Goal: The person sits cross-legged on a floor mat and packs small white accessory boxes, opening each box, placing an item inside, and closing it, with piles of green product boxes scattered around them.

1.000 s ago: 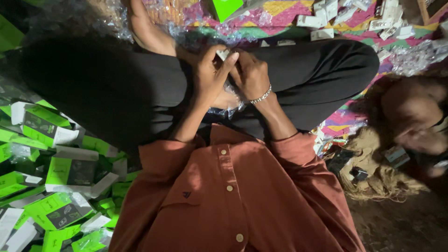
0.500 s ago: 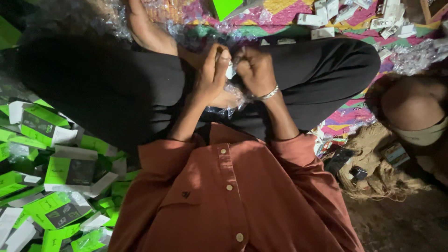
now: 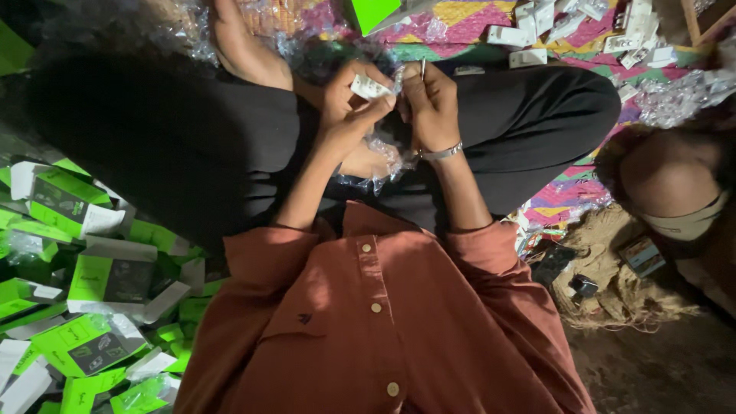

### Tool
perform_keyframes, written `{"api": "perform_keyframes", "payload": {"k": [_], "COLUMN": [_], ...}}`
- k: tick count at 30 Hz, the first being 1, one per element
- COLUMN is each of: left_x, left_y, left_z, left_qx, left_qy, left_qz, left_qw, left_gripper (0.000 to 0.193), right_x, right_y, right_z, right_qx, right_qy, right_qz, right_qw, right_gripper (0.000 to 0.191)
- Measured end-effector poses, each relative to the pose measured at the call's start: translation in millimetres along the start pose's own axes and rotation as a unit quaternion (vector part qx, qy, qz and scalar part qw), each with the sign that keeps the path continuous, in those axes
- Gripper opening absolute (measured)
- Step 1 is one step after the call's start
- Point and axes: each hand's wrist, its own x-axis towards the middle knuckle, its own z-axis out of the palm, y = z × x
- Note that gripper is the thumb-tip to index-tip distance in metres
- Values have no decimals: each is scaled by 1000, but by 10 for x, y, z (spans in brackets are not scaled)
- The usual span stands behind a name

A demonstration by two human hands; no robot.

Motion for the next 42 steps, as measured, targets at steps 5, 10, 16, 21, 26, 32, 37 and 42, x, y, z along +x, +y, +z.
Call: {"api": "perform_keyframes", "payload": {"k": [5,10,16,21,26,32,37,42], "left_x": [8,4,-3,-17,-31,-12,27,16], "left_y": [-55,-34,27,93,91,116,130,70], "left_z": [44,63,93,28,25,83,30,41], "left_qx": [-113,-6,2,-80,-145,-99,-97,-78], "left_qy": [22,79,55,90,81,77,89,123], "left_qz": [13,26,60,40,54,98,37,7], "left_qw": [993,996,997,992,985,987,991,989], "left_gripper": [30,26,29,34,40,49,40,32], "right_x": [62,27,25,27,26,37,126,316], "right_y": [-50,-70,-201,-388,-471,-384,-341,-437], "right_z": [-64,39,10,-89,-108,-283,-351,-235], "right_qx": [146,-28,-75,-67,-148,-385,-87,-73], "right_qy": [-20,-16,-27,-130,-162,-130,-46,24], "right_qz": [92,2,15,7,26,-119,-15,-59], "right_qw": [985,999,997,989,975,906,995,995], "right_gripper": [24,17,15,11,10,9,16,19]}}
